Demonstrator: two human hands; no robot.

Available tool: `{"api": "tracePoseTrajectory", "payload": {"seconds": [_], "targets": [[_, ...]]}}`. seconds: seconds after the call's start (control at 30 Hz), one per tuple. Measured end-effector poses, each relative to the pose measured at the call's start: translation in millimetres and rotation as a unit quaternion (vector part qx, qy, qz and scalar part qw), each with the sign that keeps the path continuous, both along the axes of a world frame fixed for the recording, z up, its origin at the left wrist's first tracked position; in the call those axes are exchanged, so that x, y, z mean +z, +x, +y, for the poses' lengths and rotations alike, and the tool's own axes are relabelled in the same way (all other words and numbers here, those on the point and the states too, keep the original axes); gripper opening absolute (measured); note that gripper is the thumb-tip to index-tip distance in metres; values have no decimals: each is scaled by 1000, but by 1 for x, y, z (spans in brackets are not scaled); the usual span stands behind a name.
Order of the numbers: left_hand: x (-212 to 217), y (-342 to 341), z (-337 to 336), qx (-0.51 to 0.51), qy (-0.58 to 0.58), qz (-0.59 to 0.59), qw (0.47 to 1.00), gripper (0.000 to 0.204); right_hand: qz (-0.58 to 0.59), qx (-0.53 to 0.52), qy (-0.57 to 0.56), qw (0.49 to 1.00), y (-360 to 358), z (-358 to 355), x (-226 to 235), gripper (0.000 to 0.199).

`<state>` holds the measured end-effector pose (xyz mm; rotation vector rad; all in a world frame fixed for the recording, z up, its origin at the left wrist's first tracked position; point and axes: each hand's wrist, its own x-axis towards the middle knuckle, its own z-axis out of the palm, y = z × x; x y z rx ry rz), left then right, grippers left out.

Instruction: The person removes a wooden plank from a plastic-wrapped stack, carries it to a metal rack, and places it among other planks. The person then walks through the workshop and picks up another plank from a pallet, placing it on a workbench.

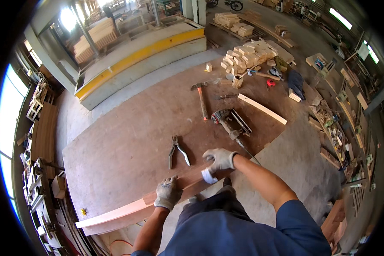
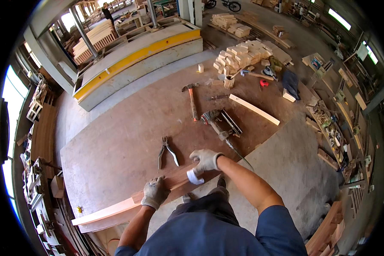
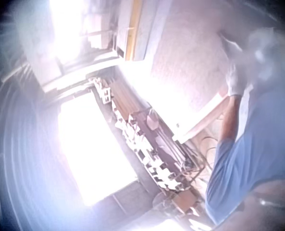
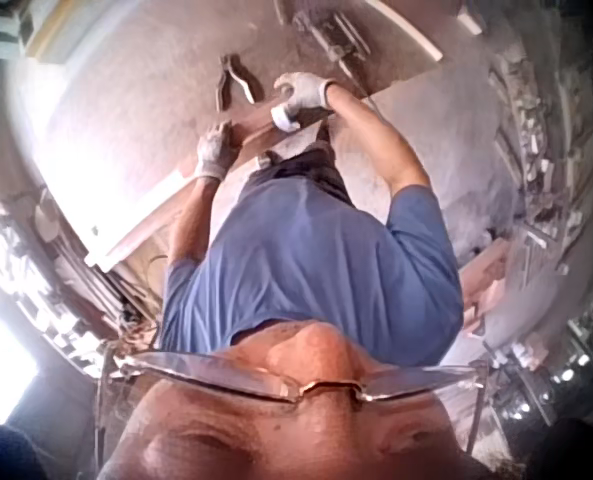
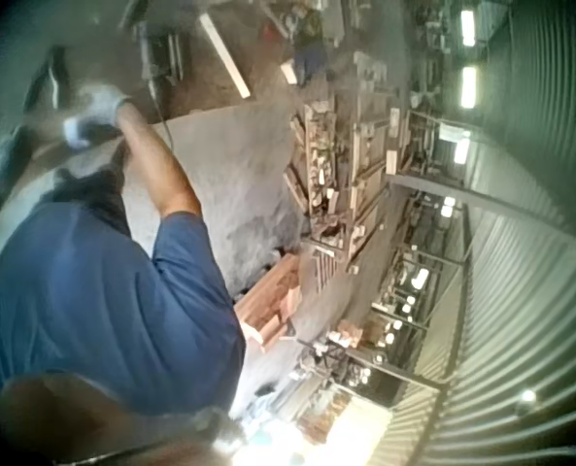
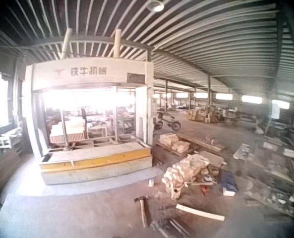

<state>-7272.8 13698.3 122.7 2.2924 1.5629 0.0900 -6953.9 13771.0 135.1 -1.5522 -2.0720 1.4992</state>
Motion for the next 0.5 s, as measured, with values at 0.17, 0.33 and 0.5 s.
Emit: {"api": "tracePoseTrajectory", "payload": {"seconds": [0.17,0.33,0.5], "targets": [[-8,-4,-5,28,34,4,999,59,-259,-212,217,917,58,40,-26,75],[0,6,-6,57,9,45,997,56,-420,-160,198,871,88,64,-93,62],[-3,14,-5,80,0,66,995,55,-406,-128,192,884,111,77,-107,56]]}}
